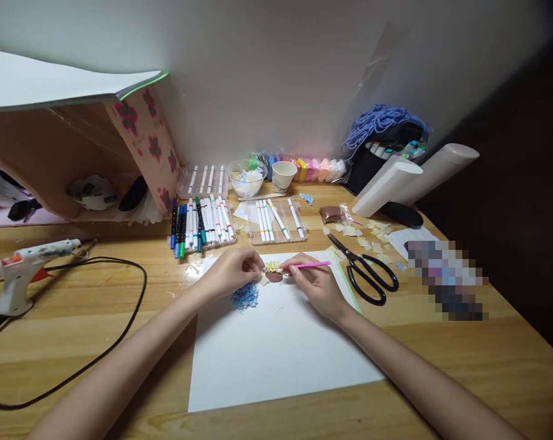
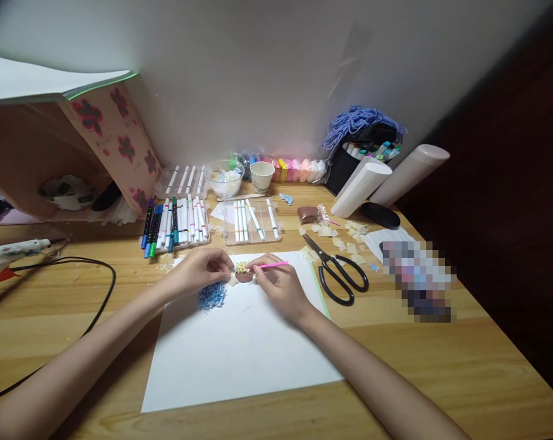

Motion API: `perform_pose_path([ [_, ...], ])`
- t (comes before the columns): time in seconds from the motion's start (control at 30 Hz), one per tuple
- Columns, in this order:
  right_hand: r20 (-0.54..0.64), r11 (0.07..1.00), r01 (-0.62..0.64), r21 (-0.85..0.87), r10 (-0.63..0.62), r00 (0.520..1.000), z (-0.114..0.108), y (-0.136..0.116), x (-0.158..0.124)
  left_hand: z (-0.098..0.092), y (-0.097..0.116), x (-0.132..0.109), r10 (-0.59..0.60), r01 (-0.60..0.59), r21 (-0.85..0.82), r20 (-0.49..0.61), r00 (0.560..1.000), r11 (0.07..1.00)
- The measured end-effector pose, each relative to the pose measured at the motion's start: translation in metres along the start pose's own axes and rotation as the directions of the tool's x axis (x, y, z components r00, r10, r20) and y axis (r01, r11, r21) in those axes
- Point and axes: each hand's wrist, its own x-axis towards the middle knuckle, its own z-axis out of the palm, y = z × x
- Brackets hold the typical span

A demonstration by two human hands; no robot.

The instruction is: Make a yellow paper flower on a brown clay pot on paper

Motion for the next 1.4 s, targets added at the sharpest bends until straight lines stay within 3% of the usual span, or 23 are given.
perform_pose_path([
  [0.17,0.042,0.997,-0.04,0.068,0.038,0.998,0.012,0.003,0.0,0.0,-0.002,0.003,-0.012,0.012,-0.075,0.003,1.0,0.997],
  [0.37,0.115,0.992,0.066,-0.108,-0.053,0.992,0.013,0.006,0.0,-0.001,-0.002,0.004,-0.052,0.054,-0.116,0.015,0.999,0.992],
  [0.7,0.033,0.997,0.036,-0.071,-0.034,0.999,0.014,0.007,0.0,0.002,-0.002,0.005,-0.062,0.062,-0.075,0.0,0.998,0.995],
  [1.03,0.032,1.0,0.004,-0.027,-0.003,0.999,0.015,0.01,-0.001,0.009,0.0,0.01,-0.018,0.018,-0.001,-0.085,0.996,1.0],
  [1.2,-0.023,0.992,0.091,-0.085,-0.094,0.995,0.013,0.008,-0.003,0.012,0.001,0.012,0.008,-0.003,0.048,-0.105,0.994,0.999],
  [1.4,0.075,0.963,0.189,-0.191,-0.178,0.981,0.013,0.006,-0.002,0.012,-0.003,0.013,0.028,-0.024,0.035,-0.099,0.995,0.999],
])
